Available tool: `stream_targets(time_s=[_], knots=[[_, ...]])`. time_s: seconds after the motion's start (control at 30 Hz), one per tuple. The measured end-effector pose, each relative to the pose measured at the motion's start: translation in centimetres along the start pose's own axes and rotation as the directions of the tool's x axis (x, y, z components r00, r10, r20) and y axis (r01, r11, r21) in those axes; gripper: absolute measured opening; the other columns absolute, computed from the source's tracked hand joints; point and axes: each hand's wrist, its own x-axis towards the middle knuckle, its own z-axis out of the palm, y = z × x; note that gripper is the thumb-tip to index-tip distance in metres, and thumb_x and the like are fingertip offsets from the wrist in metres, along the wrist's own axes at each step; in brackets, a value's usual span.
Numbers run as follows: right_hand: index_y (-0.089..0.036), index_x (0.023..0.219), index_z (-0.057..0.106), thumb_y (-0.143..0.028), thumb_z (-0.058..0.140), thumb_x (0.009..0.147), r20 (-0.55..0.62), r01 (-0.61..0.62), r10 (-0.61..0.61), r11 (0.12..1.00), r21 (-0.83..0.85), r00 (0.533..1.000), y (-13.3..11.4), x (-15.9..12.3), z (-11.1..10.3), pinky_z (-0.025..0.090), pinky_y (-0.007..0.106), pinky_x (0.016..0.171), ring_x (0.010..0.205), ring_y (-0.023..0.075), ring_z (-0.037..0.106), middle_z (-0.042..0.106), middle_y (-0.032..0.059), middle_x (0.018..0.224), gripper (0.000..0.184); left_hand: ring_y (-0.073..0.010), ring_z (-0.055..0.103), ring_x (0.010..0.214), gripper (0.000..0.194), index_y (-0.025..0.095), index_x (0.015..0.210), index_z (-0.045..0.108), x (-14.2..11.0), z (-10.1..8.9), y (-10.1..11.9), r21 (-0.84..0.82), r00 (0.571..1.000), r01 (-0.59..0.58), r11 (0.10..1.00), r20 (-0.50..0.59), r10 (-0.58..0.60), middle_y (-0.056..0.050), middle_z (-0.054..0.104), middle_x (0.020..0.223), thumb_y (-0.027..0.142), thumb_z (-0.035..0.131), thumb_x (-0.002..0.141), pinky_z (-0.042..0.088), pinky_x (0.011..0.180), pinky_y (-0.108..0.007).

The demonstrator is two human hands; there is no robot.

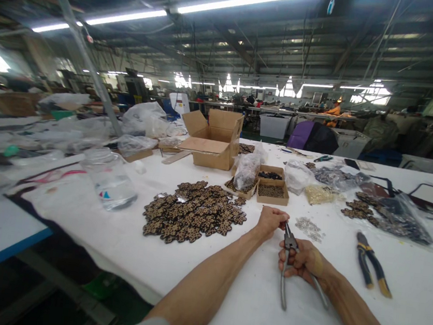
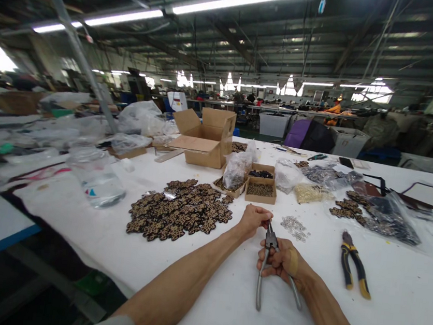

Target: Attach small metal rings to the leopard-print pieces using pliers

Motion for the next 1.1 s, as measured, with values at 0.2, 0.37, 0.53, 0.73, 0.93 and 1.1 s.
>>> stream_targets(time_s=[0.2, 0.37, 0.53, 0.73, 0.93, 1.1], knots=[[-0.015, 0.106, 0.057, -0.004, 0.054, 0.052, -0.026, 0.012, -0.011, 1.000, 0.004, 1.000, 0.0, 0.1, -0.1, 0.057, 0.035, 0.064, 0.084, 0.0274, 0.067, 0.066, 0.0077, 0.089, 0.055, -0.0103, 0.052, 0.044, 0.020, 0.006, 0.072, 0.070, 0.2, 0.1, -0.2, 0.113, 0.995, -0.102, 0.988, 0.008, 0.102, -0.007, 0.063, 0.059, 0.026, 0.074, 0.070, 0.045, 0.043, -0.023], [-0.015, 0.104, 0.057, -0.004, 0.053, 0.052, -0.037, 0.053, -0.053, 0.999, -0.002, 0.998, -0.4, 0.0, 0.4, 0.057, 0.033, 0.062, 0.082, 0.0262, 0.067, 0.065, 0.0058, 0.085, 0.053, -0.0122, 0.056, 0.047, 0.020, 0.007, 0.074, 0.070, 0.1, 0.5, 0.0, 0.108, 0.991, -0.133, 0.985, 0.010, 0.133, -0.007, 0.065, 0.062, 0.026, 0.070, 0.073, 0.047, 0.046, -0.024], [-0.015, 0.104, 0.057, -0.006, 0.053, 0.052, -0.035, 0.035, -0.035, 0.999, -0.014, 0.999, -0.3, 0.0, 0.4, 0.057, 0.034, 0.063, 0.082, 0.0261, 0.067, 0.066, 0.0069, 0.086, 0.053, -0.0102, 0.052, 0.041, 0.015, 0.007, 0.069, 0.068, 0.1, 0.8, -0.4, 0.159, 0.988, -0.126, 0.979, -0.071, 0.139, -0.006, 0.064, 0.058, 0.021, 0.065, 0.074, 0.043, 0.041, -0.021], [-0.015, 0.104, 0.057, -0.004, 0.054, 0.051, -0.036, 0.032, -0.033, 0.999, -0.010, 0.999, 0.2, 0.4, -0.5, 0.057, 0.035, 0.062, 0.081, 0.0268, 0.066, 0.065, 0.0072, 0.086, 0.055, -0.0114, 0.055, 0.045, 0.015, 0.007, 0.071, 0.067, 0.1, 0.9, -0.3, 0.135, 0.994, -0.078, 0.988, -0.061, 0.087, -0.008, 0.066, 0.063, 0.022, 0.065, 0.074, 0.045, 0.044, -0.023], [-0.016, 0.106, 0.055, -0.007, 0.055, 0.055, -0.043, 0.075, -0.076, 0.997, -0.032, 0.996, -0.4, -0.1, 0.2, 0.056, 0.035, 0.064, 0.083, 0.0263, 0.066, 0.064, 0.0062, 0.087, 0.053, -0.0185, 0.063, 0.058, 0.020, 0.004, 0.080, 0.068, -0.4, 0.9, 0.5, -0.178, 0.999, 0.011, 0.984, 0.031, -0.005, -0.016, 0.069, 0.074, 0.021, 0.067, 0.069, 0.049, 0.053, -0.029], [-0.019, 0.108, 0.053, -0.007, 0.054, 0.053, -0.030, 0.127, -0.129, 0.989, -0.081, 0.991, -0.3, 0.1, 0.2, 0.056, 0.036, 0.062, 0.083, 0.0278, 0.066, 0.064, 0.0053, 0.085, 0.056, -0.0236, 0.067, 0.072, 0.026, 0.003, 0.084, 0.070, -1.0, 0.7, 1.7, -0.393, 0.992, 0.033, 0.919, 0.123, 0.017, -0.018, 0.070, 0.079, 0.017, 0.071, 0.063, 0.051, 0.069, -0.034]])
